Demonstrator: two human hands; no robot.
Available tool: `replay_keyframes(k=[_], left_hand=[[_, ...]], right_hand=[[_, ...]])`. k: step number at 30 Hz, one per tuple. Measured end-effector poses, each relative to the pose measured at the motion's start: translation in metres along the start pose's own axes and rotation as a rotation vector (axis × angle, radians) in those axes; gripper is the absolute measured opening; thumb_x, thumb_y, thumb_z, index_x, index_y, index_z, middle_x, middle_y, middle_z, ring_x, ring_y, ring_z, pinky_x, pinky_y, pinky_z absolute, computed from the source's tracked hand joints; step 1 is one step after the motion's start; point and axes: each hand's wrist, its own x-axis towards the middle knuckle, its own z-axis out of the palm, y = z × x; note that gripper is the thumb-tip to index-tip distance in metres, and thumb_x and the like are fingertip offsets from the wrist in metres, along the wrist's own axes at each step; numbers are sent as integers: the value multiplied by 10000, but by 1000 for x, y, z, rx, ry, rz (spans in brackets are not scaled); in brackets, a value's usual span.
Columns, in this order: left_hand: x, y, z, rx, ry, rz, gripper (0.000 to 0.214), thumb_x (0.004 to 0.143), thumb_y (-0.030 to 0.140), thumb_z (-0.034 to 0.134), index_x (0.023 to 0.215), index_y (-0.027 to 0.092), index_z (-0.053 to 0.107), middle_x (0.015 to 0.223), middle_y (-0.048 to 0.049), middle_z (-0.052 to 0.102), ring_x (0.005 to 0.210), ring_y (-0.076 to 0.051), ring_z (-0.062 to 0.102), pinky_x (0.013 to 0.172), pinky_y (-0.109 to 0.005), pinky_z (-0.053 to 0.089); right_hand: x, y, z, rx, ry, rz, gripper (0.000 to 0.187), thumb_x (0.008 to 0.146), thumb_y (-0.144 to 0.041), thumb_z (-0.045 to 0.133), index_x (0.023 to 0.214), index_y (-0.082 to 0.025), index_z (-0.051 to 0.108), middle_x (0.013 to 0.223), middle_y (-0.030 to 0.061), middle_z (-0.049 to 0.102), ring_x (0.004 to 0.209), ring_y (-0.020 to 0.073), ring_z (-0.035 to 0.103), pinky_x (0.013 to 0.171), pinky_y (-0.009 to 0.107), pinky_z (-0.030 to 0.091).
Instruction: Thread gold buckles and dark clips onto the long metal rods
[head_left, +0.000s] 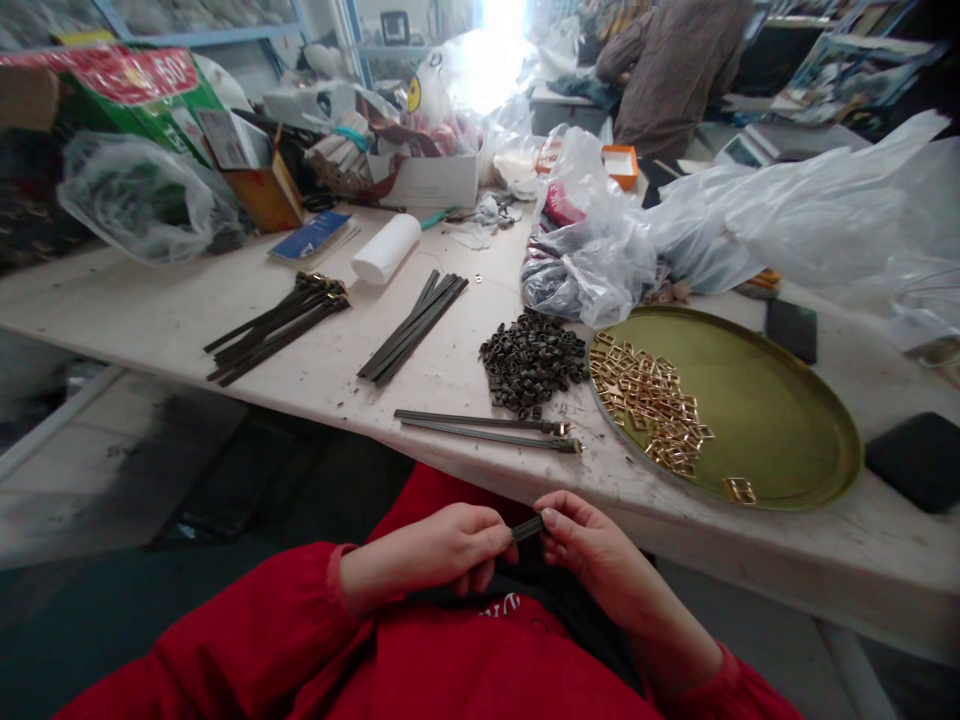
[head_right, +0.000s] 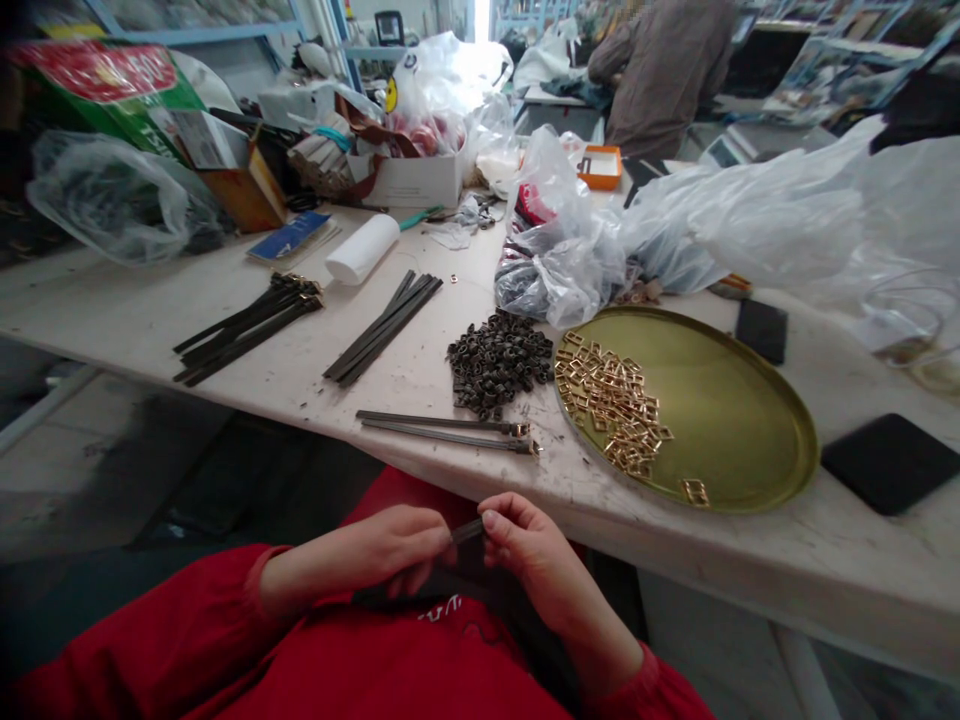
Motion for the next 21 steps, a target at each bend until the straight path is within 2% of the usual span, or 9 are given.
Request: replay_keyframes(k=[2, 5, 7, 12, 15, 17, 19, 21], left_hand=[[5, 0, 5, 100, 78, 52, 294, 838, 353, 323, 802, 147, 530, 537, 42, 472, 430, -77, 402, 415, -174, 301], [12, 2, 11, 234, 192, 116, 297, 838, 314, 325, 655, 153, 496, 538, 29, 463, 486, -90, 412, 451, -190, 295], [14, 6, 14, 293, 230, 148, 300, 842, 309, 327, 631, 157, 478, 562, 23, 471, 515, -97, 419, 470, -198, 291], [12, 17, 9, 255, 128, 103, 294, 858, 358, 307, 761, 169, 509, 582, 29, 469, 504, -108, 415, 455, -200, 292], [19, 19, 6, 247, 182, 156, 284, 847, 366, 326, 724, 172, 493, 592, 25, 453, 536, -116, 408, 485, -202, 315], [25, 17, 6, 224, 206, 185, 294, 836, 395, 340, 694, 173, 471, 602, 19, 453, 550, -119, 407, 503, -203, 330], [31, 14, 6, 160, 211, 167, 312, 832, 436, 335, 766, 173, 489, 615, 14, 473, 546, -124, 419, 502, -207, 343], [35, 15, 5, 71, 228, 185, 351, 827, 468, 339, 916, 174, 509, 723, -14, 549, 633, -147, 485, 574, -219, 392]], right_hand=[[0, 4, 4, -48, 3, -34, 272, 640, -356, 739, 792, -178, 601, 571, -48, 546, 528, 73, 475, 527, 185, 377], [-3, 7, 11, -87, 7, -56, 277, 641, -369, 735, 786, -176, 599, 571, -39, 577, 528, 79, 491, 530, 189, 363], [-4, 7, 11, -88, 10, -56, 277, 640, -369, 735, 779, -176, 592, 575, -38, 585, 527, 82, 498, 527, 191, 359], [-1, -1, -1, -1, 98, -143, 270, 648, -322, 735, 820, -174, 588, 571, -56, 554, 515, 67, 484, 529, 183, 351], [7, -2, 3, 91, 51, -188, 280, 634, -318, 743, 818, -177, 586, 586, -49, 560, 528, 78, 492, 541, 199, 356], [12, 2, 10, 72, 50, -227, 290, 618, -329, 752, 798, -168, 591, 621, -34, 575, 552, 90, 500, 554, 213, 363], [17, 7, 17, -1, 98, -254, 311, 603, -355, 758, 785, -166, 590, 621, -35, 567, 550, 90, 489, 552, 217, 362], [19, 8, 17, -93, 132, -286, 338, 598, -395, 751, 787, -175, 578, 632, -36, 565, 554, 95, 487, 550, 220, 365]])
